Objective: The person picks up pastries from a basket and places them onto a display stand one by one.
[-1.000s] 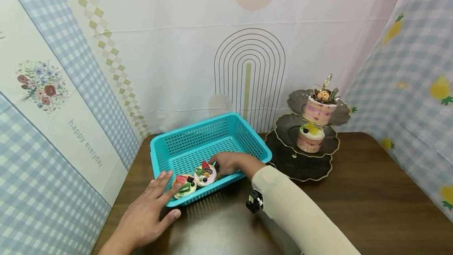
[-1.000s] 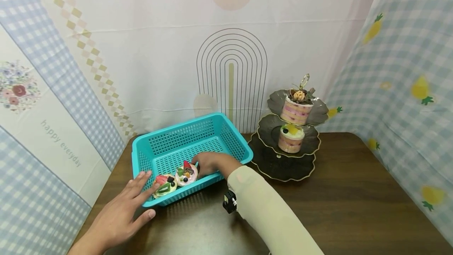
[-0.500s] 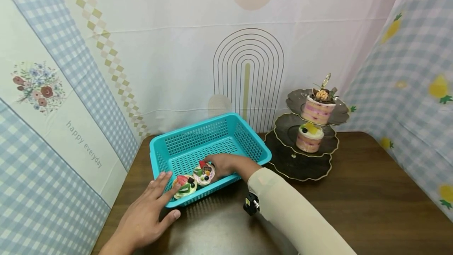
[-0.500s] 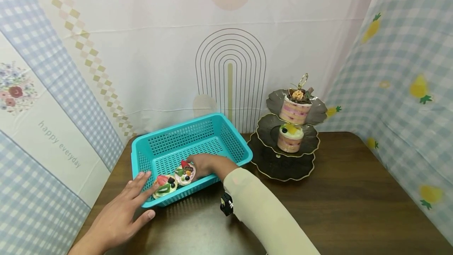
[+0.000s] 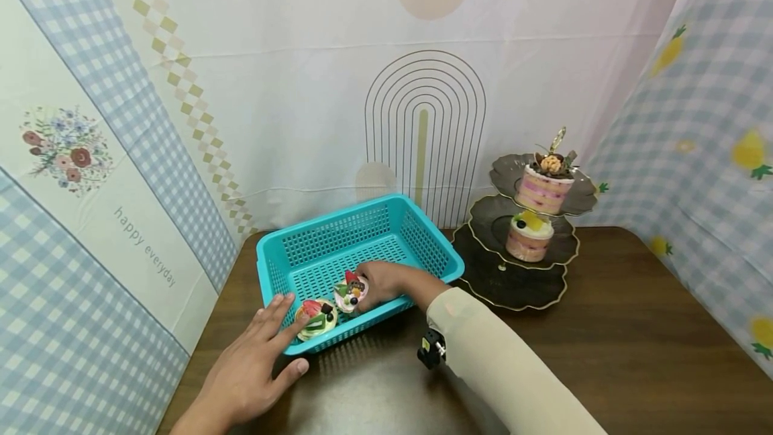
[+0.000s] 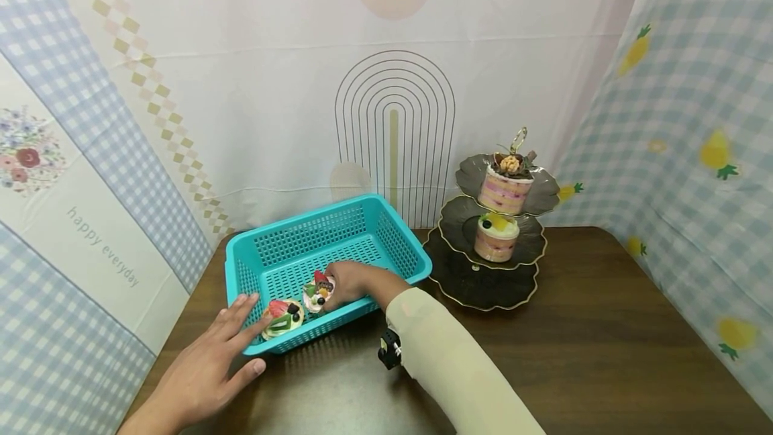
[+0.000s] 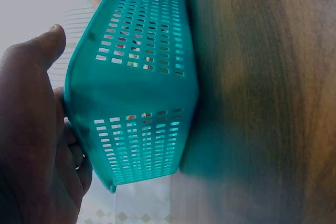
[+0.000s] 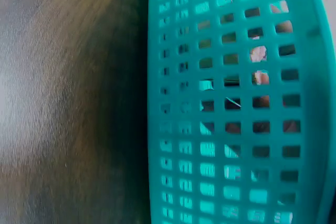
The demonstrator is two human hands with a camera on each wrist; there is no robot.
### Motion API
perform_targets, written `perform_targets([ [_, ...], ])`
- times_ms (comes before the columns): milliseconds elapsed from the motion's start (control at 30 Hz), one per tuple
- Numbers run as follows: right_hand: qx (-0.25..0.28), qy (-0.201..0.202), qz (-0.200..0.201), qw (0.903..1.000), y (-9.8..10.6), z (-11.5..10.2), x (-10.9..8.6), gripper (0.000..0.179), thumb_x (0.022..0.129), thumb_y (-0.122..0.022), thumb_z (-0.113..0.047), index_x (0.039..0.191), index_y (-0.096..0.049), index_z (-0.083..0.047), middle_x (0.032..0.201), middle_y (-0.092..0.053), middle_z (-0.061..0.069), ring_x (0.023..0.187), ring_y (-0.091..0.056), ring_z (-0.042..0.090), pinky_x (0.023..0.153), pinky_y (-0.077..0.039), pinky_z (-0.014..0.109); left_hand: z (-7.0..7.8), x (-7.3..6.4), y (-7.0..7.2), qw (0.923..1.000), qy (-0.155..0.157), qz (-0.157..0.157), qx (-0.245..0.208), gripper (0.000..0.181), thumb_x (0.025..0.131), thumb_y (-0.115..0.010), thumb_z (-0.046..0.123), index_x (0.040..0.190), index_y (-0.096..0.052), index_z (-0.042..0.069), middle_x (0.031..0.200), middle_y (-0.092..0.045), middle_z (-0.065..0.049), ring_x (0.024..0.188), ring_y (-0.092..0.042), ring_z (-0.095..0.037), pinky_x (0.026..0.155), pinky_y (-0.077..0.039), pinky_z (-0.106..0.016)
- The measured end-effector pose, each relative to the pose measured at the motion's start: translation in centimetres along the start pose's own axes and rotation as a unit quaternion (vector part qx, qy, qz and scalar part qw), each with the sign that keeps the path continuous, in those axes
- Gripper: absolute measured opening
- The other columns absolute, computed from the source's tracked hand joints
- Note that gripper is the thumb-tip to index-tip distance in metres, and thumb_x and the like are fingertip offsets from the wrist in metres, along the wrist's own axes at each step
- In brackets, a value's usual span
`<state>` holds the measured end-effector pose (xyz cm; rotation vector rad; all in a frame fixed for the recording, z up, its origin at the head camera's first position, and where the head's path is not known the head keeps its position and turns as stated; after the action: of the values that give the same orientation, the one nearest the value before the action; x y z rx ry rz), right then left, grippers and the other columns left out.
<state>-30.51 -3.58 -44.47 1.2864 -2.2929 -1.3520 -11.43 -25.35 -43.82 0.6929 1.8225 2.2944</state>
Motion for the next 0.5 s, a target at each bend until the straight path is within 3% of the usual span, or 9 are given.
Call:
perform_targets([
  [200,0.036,-0.005,0.064,0.9973,1.3,1.1,-1.1,0.063,0.081,-0.086,-0.03,0.131,-0.058,-0.002,0.098,-0.06,0.0,0.079,-0.057,0.013,0.064,-0.051,0.027,0.2,0.0,-0.1,1.0,0.001,-0.001,0.004,0.069,0.1,-0.061,0.054,0.158,-0.044,0.021,0.169,-0.021,-0.006,0.154,-0.022,-0.029,0.125,0.001,-0.023],
  [500,0.099,0.006,0.128,0.9868,3.9,1.6,-4.5,0.062,0.085,-0.082,-0.032,0.135,-0.058,-0.005,0.105,-0.062,0.002,0.084,-0.06,0.017,0.069,-0.054,0.031,0.2,0.0,0.0,0.9998,-0.006,0.017,0.006,0.069,0.097,-0.068,0.049,0.156,-0.048,0.019,0.168,-0.024,-0.007,0.153,-0.025,-0.031,0.125,0.001,-0.023],
])
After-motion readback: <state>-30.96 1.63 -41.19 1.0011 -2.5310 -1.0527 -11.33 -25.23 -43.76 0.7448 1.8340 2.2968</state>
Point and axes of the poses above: each hand's wrist, its own x-axis towards the middle knuckle, its own y-axis out of the back of the hand, z = x × y, the point moved 3 cm from there along x, towards the middle knuckle
